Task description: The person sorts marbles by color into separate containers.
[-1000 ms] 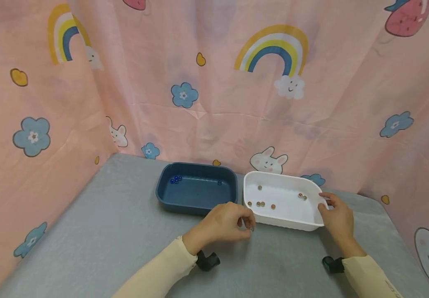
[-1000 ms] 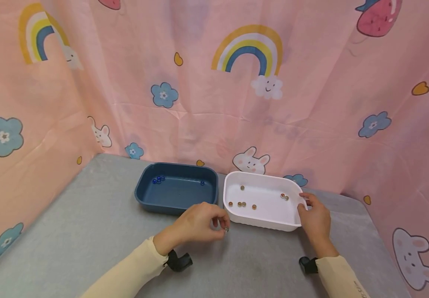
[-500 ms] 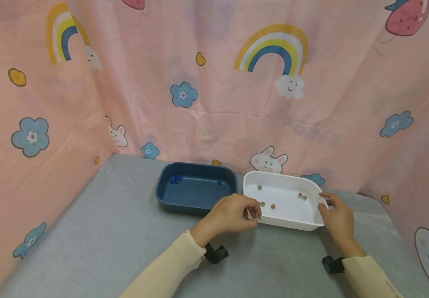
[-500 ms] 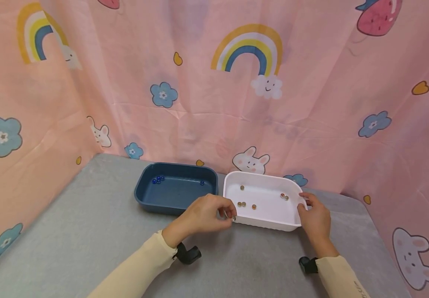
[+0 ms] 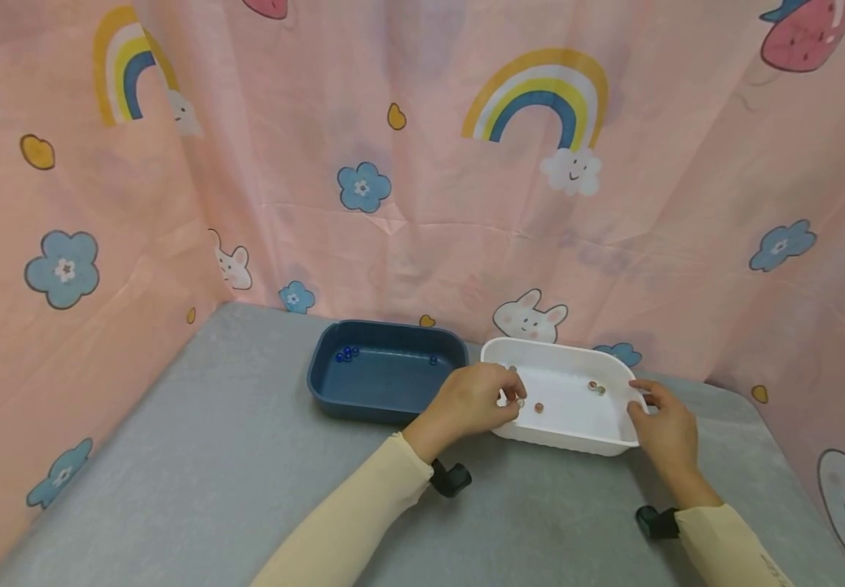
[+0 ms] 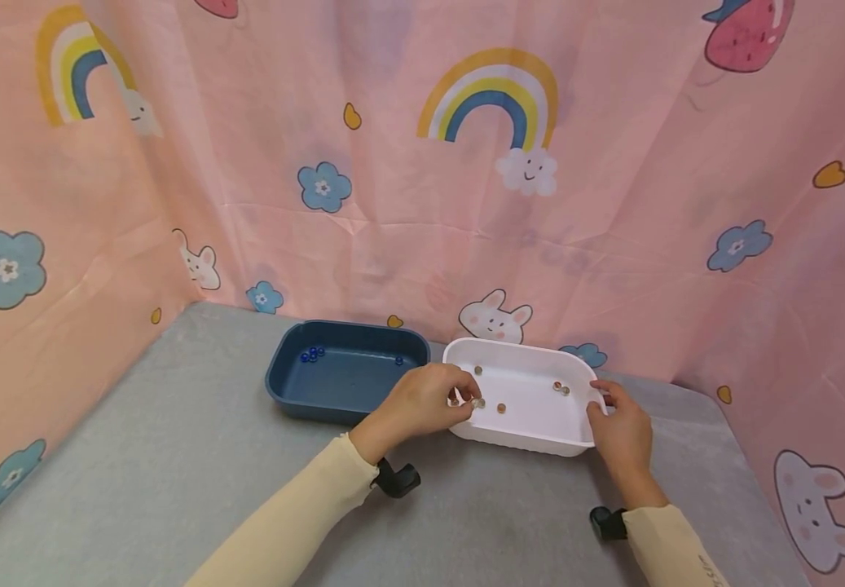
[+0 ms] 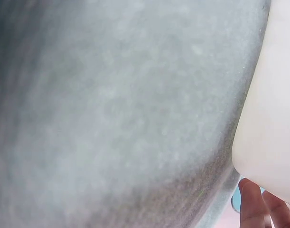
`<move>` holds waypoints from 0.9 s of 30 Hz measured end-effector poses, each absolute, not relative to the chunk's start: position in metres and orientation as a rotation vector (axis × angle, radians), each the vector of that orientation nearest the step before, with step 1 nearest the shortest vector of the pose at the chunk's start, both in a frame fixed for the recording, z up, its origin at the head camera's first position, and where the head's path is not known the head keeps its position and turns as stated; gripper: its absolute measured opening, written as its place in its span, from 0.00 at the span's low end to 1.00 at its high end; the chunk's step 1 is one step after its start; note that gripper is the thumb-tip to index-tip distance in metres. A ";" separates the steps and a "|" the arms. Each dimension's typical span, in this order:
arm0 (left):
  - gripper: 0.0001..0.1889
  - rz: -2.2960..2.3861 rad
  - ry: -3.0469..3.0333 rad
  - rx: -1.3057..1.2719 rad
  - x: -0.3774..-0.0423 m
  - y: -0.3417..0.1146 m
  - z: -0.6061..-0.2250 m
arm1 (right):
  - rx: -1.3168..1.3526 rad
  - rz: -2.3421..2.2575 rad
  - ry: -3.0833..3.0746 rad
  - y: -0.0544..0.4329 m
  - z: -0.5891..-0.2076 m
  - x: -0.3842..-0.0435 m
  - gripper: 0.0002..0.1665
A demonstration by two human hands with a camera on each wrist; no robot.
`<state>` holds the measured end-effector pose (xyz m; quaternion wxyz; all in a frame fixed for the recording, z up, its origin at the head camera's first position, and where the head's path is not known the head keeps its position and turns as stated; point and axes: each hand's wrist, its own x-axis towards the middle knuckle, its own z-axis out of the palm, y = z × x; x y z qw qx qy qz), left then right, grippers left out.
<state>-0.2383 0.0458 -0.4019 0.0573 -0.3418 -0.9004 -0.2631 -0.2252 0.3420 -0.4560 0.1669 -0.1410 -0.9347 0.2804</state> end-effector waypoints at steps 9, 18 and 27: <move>0.08 -0.742 -2.787 -1.109 -0.269 0.067 -0.397 | -0.421 0.795 -2.681 0.343 -0.456 -0.225 0.22; 0.05 -0.818 -2.864 -1.038 -0.295 0.081 -0.405 | -0.432 0.807 -2.690 0.340 -0.454 -0.228 0.22; 0.04 -0.853 -2.954 -0.949 -0.304 0.097 -0.411 | -0.433 0.815 -2.704 0.342 -0.454 -0.226 0.22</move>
